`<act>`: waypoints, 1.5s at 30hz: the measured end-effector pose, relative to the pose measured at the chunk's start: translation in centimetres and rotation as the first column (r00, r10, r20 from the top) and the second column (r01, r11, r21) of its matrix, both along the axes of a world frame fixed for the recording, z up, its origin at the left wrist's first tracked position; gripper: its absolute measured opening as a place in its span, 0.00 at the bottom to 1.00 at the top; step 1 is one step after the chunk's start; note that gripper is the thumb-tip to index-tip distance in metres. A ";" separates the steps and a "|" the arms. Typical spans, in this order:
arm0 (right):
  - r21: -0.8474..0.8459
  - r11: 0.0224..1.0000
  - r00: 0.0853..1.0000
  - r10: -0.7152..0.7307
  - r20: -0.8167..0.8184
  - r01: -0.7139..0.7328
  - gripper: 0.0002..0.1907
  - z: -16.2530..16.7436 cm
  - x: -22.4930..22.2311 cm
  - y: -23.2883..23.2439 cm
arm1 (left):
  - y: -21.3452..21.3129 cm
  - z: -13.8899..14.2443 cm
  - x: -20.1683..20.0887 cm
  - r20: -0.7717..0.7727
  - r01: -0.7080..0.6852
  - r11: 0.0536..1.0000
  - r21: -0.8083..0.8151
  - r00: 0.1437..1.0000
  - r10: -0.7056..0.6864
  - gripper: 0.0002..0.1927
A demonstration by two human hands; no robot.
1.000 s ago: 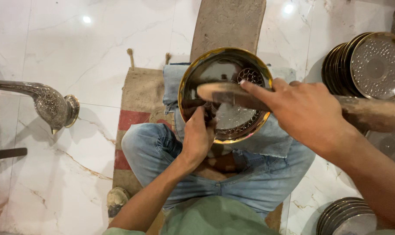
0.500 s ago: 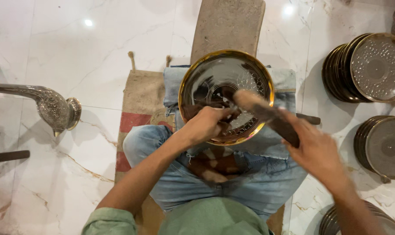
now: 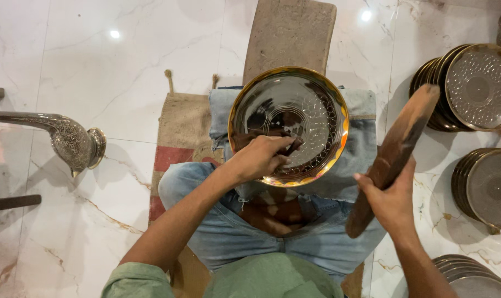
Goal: The person sits cross-legged on the floor with a decorative metal tray on their lap and engraves patterns into it, holding a chisel against the surface with one hand and striking it with a wooden mallet in the other, repositioning the chisel repeatedly across the tray.
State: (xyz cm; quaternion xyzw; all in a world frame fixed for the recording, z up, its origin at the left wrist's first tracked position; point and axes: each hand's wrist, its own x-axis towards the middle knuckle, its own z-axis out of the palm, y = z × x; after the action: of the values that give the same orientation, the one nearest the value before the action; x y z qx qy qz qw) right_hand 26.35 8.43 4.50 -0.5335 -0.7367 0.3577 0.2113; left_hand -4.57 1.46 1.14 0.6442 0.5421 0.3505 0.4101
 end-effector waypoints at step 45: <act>-0.031 0.654 0.384 0.482 0.788 -0.756 0.44 13.2 -11.4 6.0 | -3.3 0.3 5.2 0.009 -0.651 0.753 0.090 0.757 0.653 0.17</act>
State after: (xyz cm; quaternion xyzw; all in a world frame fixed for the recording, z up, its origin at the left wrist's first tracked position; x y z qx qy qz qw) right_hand 14.96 14.45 17.68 -0.2636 -0.9488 0.0310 -0.1712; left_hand 0.67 -1.89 1.42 0.4363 0.7213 0.4875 0.2273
